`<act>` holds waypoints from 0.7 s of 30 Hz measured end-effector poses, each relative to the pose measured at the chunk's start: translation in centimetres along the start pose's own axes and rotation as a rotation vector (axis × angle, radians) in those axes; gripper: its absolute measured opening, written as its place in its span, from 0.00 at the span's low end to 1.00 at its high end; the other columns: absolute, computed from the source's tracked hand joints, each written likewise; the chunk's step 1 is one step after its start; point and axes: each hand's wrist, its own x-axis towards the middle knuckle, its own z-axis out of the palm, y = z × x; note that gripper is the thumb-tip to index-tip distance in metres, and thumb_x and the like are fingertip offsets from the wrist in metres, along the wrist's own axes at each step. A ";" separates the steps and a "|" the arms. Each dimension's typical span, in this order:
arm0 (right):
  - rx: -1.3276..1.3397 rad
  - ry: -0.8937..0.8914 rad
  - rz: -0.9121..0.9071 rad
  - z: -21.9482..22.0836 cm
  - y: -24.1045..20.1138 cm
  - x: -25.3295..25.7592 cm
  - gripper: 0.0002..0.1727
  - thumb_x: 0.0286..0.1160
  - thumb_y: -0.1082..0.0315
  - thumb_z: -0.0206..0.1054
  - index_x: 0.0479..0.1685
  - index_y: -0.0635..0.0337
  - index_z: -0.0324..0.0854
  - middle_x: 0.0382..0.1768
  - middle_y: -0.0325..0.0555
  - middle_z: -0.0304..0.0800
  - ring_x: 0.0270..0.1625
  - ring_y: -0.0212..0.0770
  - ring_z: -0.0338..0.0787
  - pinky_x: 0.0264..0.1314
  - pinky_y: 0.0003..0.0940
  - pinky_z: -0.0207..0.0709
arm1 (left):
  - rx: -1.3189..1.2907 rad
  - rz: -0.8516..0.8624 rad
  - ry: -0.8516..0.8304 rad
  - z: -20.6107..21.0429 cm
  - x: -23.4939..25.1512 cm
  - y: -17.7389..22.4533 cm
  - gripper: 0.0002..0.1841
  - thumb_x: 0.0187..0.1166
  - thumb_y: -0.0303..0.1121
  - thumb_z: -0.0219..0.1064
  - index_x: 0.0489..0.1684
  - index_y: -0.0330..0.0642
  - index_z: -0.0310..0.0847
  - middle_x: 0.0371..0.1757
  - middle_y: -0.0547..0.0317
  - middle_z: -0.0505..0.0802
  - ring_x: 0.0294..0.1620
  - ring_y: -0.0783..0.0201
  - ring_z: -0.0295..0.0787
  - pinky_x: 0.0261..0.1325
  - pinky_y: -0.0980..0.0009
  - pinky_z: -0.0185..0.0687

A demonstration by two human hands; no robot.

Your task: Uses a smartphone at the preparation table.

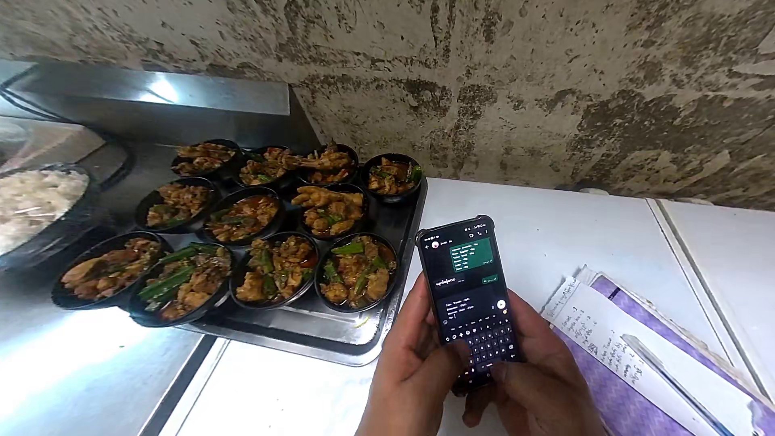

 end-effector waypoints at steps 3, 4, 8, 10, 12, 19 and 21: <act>-0.006 0.005 0.006 0.1 -0.1 0.0 0.41 0.67 0.90 0.49 0.89 0.69 0.50 0.67 0.67 0.82 0.55 0.63 0.93 0.32 0.56 0.93 | -0.008 -0.003 -0.034 -0.3 -0.1 0.0 0.47 0.68 0.12 0.55 0.95 0.37 0.39 0.77 0.32 0.78 0.72 0.41 0.82 0.74 0.45 0.82; -0.007 0.002 0.004 0.0 -0.1 0.0 0.41 0.68 0.90 0.49 0.89 0.69 0.50 0.67 0.67 0.82 0.55 0.63 0.93 0.32 0.56 0.93 | -0.006 -0.005 -0.047 -0.5 -0.1 0.0 0.49 0.65 0.12 0.55 0.95 0.38 0.38 0.78 0.33 0.77 0.73 0.40 0.82 0.74 0.45 0.82; 0.023 -0.012 -0.010 -0.1 0.1 0.0 0.39 0.71 0.88 0.50 0.89 0.69 0.51 0.67 0.67 0.82 0.55 0.62 0.93 0.33 0.55 0.93 | -0.005 -0.017 -0.033 -0.3 -0.1 0.1 0.51 0.62 0.09 0.54 0.95 0.38 0.38 0.78 0.33 0.77 0.73 0.40 0.82 0.74 0.44 0.82; 0.039 -0.012 -0.003 -0.1 0.0 0.0 0.39 0.70 0.88 0.48 0.89 0.68 0.51 0.67 0.67 0.82 0.55 0.62 0.93 0.33 0.55 0.92 | -0.005 -0.020 -0.024 -0.2 -0.1 0.2 0.50 0.62 0.09 0.54 0.95 0.39 0.39 0.77 0.33 0.78 0.73 0.40 0.82 0.74 0.44 0.82; 0.060 -0.015 0.010 -0.1 0.0 0.1 0.39 0.70 0.86 0.46 0.89 0.67 0.51 0.67 0.67 0.82 0.54 0.62 0.93 0.32 0.55 0.92 | -0.003 -0.021 -0.031 -0.3 -0.1 0.1 0.51 0.62 0.10 0.55 0.96 0.39 0.38 0.78 0.33 0.77 0.73 0.40 0.82 0.73 0.44 0.82; 0.070 0.059 0.038 0.4 -0.1 0.1 0.33 0.79 0.84 0.40 0.89 0.66 0.54 0.65 0.67 0.84 0.51 0.62 0.95 0.29 0.55 0.92 | -0.027 -0.012 -0.057 -0.5 -0.1 0.0 0.50 0.60 0.11 0.54 0.95 0.38 0.39 0.78 0.32 0.76 0.74 0.39 0.80 0.74 0.43 0.81; 0.078 0.025 0.021 0.2 0.0 0.1 0.36 0.74 0.86 0.42 0.89 0.67 0.53 0.66 0.67 0.83 0.53 0.61 0.94 0.31 0.55 0.92 | -0.022 -0.023 -0.025 -0.2 -0.1 0.2 0.48 0.63 0.10 0.53 0.95 0.38 0.41 0.77 0.32 0.78 0.73 0.40 0.82 0.73 0.44 0.82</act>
